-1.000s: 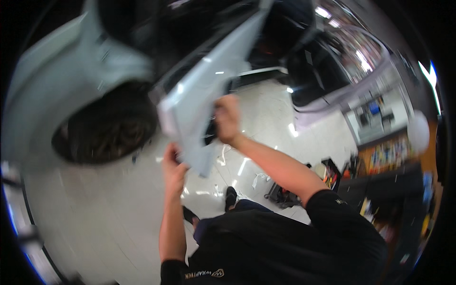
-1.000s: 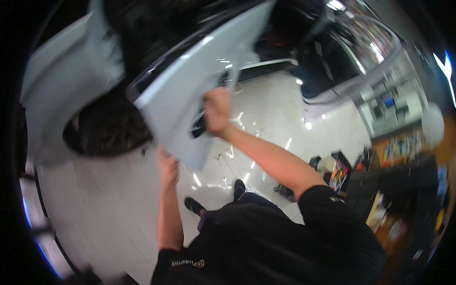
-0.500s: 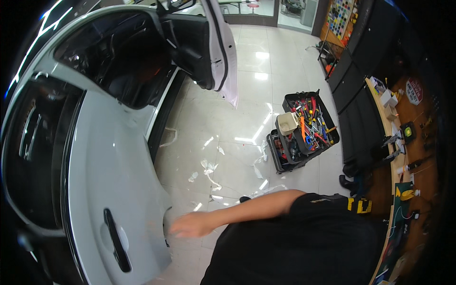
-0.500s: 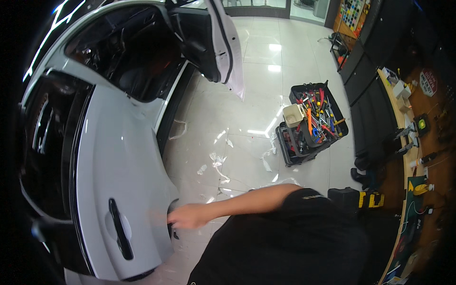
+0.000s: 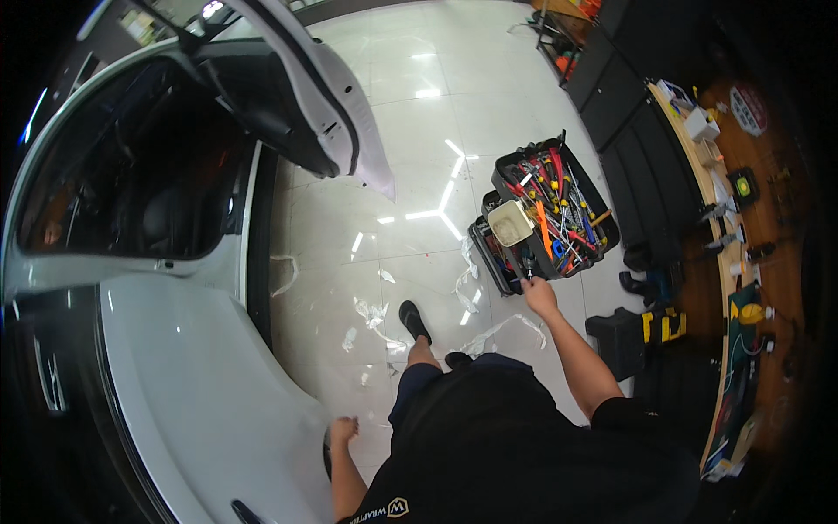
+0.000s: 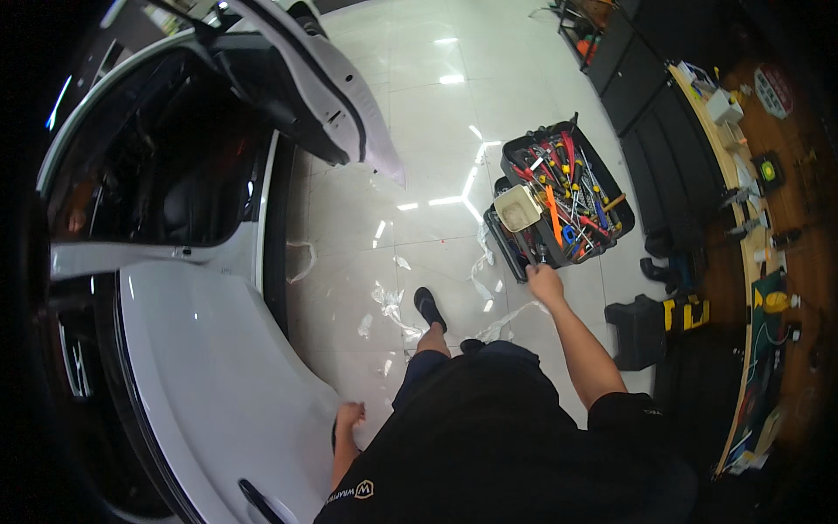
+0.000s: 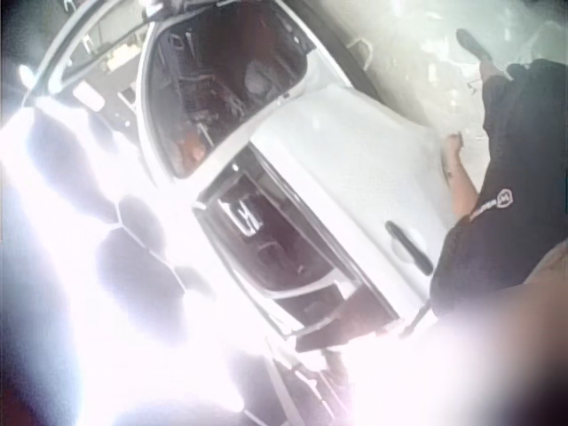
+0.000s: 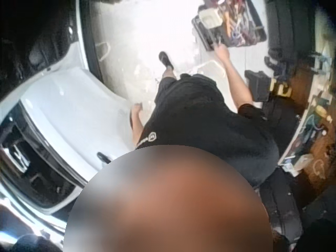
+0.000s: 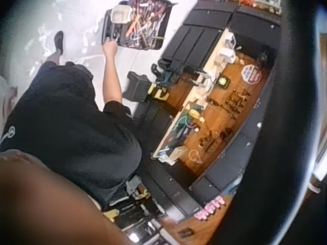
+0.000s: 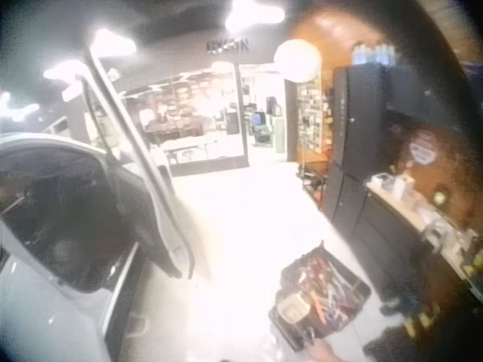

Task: The person removes several small plastic clips and trim pieces from the exterior of a white car door using a pry tool and hands. The person then removes the door handle assembly.

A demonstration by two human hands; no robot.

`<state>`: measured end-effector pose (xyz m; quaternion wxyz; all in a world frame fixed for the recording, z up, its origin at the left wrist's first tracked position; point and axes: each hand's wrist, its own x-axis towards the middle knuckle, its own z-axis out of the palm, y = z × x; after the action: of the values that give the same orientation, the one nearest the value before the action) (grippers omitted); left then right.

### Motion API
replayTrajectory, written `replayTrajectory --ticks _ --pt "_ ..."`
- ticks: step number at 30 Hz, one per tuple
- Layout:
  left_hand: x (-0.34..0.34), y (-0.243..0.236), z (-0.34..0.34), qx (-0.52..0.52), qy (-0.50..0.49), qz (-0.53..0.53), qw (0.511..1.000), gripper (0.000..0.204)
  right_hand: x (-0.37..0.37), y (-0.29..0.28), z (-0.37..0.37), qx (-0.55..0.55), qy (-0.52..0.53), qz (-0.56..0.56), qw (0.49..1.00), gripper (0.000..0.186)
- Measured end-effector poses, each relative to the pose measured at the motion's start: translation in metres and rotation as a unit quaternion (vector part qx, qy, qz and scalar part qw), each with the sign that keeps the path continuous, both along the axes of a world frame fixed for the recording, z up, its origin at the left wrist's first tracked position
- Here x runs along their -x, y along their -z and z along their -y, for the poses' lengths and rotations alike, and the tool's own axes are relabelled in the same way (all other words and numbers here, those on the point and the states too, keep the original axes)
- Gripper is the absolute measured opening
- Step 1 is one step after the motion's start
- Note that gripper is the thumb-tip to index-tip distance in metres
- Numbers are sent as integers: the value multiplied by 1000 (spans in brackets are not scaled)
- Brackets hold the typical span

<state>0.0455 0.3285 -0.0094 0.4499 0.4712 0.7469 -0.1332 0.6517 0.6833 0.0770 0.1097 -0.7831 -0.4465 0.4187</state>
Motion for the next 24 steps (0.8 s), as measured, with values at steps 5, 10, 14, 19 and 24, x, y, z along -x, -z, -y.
replayTrajectory --ticks 5,10,14,19,24 --pt "47 -31 -244 -213 -2 -50 976 46 -28 50 -12 19 390 -336 857 78" --pt "-44 -160 -451 -347 18 139 927 38 -42 64 -22 -91 567 -403 713 78" --pt "-93 -241 -526 -401 73 197 892 32 -33 51 -33 -51 573 -359 735 70" --pt "-108 -281 -581 -385 39 254 886 28 -25 46 -34 -55 655 -297 692 63" --pt "-109 -321 -615 -434 -31 268 860 23 -67 76 -42 -95 592 -319 734 46"
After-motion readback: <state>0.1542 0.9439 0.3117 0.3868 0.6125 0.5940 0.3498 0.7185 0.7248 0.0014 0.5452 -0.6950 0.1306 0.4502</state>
